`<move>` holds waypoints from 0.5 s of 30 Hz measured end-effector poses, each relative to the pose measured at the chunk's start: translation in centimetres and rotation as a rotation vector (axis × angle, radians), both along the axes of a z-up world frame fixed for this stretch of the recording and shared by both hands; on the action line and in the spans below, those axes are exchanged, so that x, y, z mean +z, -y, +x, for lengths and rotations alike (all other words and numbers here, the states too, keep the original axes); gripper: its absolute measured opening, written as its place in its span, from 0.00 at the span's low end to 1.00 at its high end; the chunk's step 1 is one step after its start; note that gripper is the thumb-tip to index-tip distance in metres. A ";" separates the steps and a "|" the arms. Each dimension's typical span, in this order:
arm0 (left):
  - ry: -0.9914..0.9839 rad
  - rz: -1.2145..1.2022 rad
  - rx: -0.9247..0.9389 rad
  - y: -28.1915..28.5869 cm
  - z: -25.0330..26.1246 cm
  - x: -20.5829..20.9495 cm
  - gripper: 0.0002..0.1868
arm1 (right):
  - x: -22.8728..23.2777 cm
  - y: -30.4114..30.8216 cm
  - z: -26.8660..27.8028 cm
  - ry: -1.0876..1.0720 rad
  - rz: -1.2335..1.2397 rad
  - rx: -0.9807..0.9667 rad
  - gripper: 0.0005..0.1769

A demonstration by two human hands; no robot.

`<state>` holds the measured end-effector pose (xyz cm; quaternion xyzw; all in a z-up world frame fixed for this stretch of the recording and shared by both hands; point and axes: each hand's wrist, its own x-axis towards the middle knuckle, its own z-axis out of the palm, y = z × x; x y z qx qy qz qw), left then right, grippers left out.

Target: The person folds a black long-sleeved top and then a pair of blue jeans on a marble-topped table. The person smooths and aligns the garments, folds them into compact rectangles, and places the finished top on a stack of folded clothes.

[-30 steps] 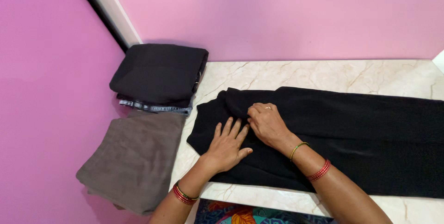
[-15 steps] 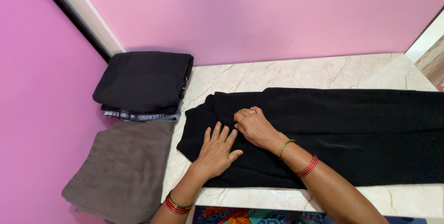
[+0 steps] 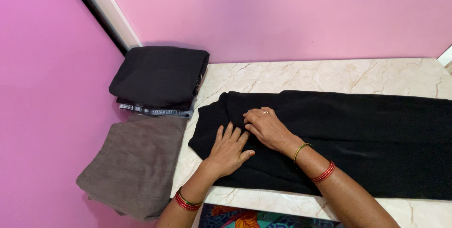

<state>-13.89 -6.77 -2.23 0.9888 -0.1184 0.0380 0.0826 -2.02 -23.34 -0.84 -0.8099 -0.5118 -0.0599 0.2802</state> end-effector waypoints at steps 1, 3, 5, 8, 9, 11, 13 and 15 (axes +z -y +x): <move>-0.058 0.024 0.021 0.0 0.1 -0.1 0.39 | -0.1 0.0 -0.1 -0.019 -0.057 -0.009 0.14; -0.055 0.016 0.024 -0.1 0.6 0.0 0.38 | -0.1 -0.2 -0.1 0.005 -0.029 -0.015 0.15; -0.044 0.012 0.019 -0.2 0.7 0.2 0.37 | -0.2 -0.4 -0.2 0.013 -0.010 -0.023 0.17; 0.003 0.002 0.005 -0.2 0.9 0.7 0.35 | -0.2 -0.2 -0.1 0.026 0.000 -0.034 0.18; 0.026 -0.012 0.009 -0.2 0.8 0.9 0.33 | -0.3 -0.1 -0.1 0.039 0.000 -0.032 0.18; 0.028 -0.030 0.060 -0.1 0.6 1.0 0.27 | -0.7 0.1 -0.1 0.042 -0.015 -0.030 0.19; -0.008 -0.017 0.161 -0.6 0.4 1.5 0.19 | -0.8 -0.2 -0.1 0.027 -0.026 -0.025 0.19; 0.287 -0.075 0.104 -0.8 0.1 1.7 0.24 | -0.8 -0.3 -0.2 0.066 0.012 -0.027 0.22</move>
